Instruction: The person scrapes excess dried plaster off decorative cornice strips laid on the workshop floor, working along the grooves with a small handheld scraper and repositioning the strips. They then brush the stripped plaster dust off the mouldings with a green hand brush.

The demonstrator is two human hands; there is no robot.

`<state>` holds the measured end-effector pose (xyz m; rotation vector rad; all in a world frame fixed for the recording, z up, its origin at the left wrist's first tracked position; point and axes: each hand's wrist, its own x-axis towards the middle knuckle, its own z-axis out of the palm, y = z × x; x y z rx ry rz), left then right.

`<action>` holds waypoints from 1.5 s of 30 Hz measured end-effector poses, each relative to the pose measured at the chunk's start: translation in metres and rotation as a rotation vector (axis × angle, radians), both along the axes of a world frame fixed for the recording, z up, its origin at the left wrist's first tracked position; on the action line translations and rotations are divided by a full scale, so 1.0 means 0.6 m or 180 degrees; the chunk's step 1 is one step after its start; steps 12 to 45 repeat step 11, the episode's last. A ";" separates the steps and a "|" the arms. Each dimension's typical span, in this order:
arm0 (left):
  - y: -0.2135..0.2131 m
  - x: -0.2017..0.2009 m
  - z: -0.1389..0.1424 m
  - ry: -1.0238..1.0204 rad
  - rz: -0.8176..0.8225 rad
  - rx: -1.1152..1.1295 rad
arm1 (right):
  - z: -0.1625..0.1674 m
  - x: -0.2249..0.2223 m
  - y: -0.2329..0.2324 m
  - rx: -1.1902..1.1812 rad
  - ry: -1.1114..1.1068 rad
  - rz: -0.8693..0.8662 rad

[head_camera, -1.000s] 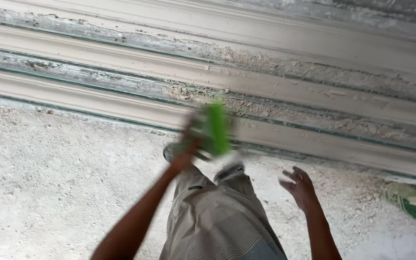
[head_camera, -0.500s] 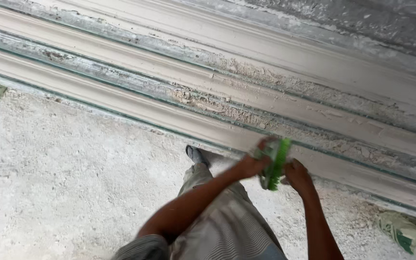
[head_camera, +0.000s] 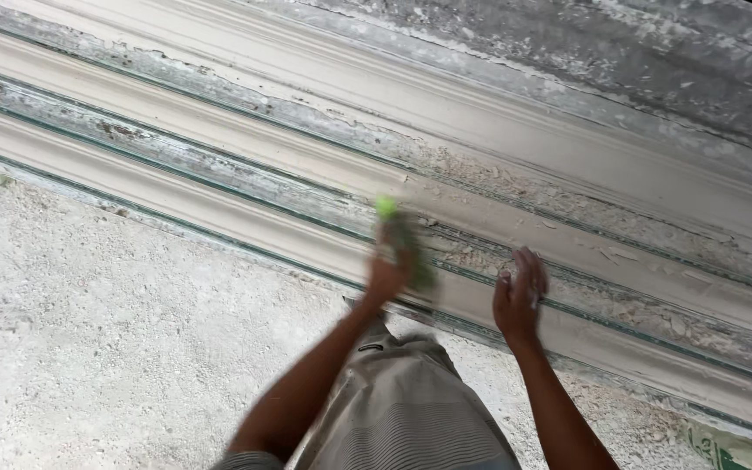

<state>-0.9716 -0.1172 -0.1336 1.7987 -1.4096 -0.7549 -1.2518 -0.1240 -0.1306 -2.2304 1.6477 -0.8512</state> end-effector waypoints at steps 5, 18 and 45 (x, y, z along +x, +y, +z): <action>0.019 -0.088 0.081 0.2342 -0.0977 0.0373 | -0.006 0.041 -0.017 0.0580 0.0234 -0.0133; -0.007 0.365 0.003 0.2015 -0.0275 -0.1717 | 0.002 0.052 -0.022 0.0678 0.0503 -0.0448; -0.007 0.365 0.003 0.2015 -0.0275 -0.1717 | 0.002 0.052 -0.022 0.0678 0.0503 -0.0448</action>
